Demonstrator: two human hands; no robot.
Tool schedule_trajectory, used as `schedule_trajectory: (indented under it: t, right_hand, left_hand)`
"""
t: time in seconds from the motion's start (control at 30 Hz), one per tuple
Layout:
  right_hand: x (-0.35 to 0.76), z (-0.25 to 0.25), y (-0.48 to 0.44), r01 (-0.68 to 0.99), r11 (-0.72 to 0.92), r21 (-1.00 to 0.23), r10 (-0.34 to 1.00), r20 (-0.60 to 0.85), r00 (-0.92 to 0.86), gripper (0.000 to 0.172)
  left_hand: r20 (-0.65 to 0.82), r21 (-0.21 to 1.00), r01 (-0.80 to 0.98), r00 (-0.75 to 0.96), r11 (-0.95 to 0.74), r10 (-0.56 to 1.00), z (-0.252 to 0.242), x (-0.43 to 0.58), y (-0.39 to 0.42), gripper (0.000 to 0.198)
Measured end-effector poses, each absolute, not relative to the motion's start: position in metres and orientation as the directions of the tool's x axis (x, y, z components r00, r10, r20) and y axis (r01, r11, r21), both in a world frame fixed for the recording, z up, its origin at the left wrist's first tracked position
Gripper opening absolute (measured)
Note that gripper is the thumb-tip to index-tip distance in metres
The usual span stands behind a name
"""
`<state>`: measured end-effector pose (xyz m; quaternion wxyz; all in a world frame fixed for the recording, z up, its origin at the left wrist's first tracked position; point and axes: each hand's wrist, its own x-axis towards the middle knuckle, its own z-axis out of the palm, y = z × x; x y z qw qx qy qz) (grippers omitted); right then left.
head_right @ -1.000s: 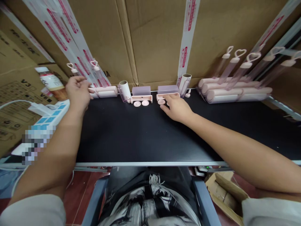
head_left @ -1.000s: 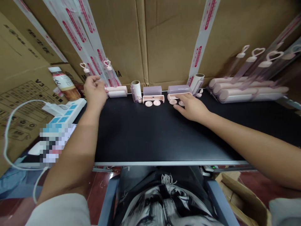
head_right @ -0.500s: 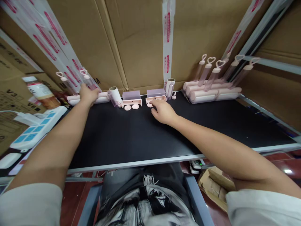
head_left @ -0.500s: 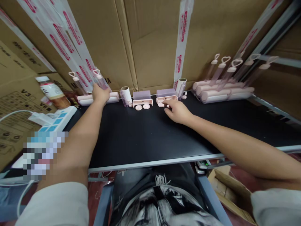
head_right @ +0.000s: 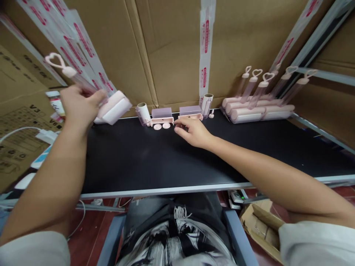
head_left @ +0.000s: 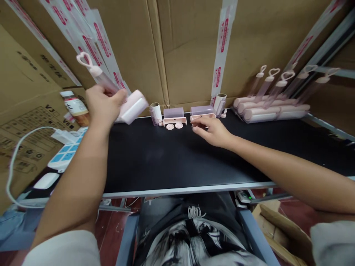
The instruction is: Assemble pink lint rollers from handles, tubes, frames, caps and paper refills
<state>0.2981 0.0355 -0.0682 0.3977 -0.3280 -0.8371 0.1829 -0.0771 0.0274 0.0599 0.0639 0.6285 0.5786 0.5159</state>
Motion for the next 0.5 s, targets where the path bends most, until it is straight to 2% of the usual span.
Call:
schedule_trajectory:
  t: [0.03,0.13,0.17,0.23,0.37,0.43,0.5]
  right_hand:
    - [0.29,-0.066,0.033,0.332,0.694,-0.639,0.702,0.499,-0.508,0.042]
    - [0.258,-0.056,0.028,0.116,0.574,-0.811,0.702,0.413,-0.58,0.079]
    - [0.248,-0.052,0.028,0.061,0.544,-0.837,0.706,0.418,-0.572,0.085]
    - [0.229,-0.042,0.031,-0.003,0.464,-0.886,0.752,0.396,-0.527,0.084]
    - [0.209,-0.023,0.039,-0.018,0.513,-0.858,0.787,0.478,-0.391,0.099]
    - [0.205,-0.019,0.04,0.02,0.557,-0.83,0.767,0.505,-0.397,0.105]
    - [0.204,-0.019,0.038,0.063,0.58,-0.812,0.759,0.511,-0.403,0.103]
  left_hand:
    - [0.593,0.683,0.636,-0.195,-0.359,0.781,0.058,-0.064,0.023,0.04]
    - [0.645,0.687,0.541,-0.147,-0.485,0.75,0.044,-0.02,0.017,0.044]
    - [0.668,0.684,0.498,-0.135,-0.532,0.732,0.038,-0.007,0.016,0.046]
    - [0.727,0.667,0.38,-0.146,-0.64,0.671,0.025,0.012,0.017,0.053]
    - [0.775,0.632,0.229,-0.197,-0.74,0.6,-0.002,0.024,0.022,0.064]
    - [0.761,0.649,0.229,-0.171,-0.725,0.626,-0.015,0.022,0.024,0.069]
    - [0.726,0.686,0.206,-0.141,-0.697,0.673,-0.022,0.018,0.024,0.074]
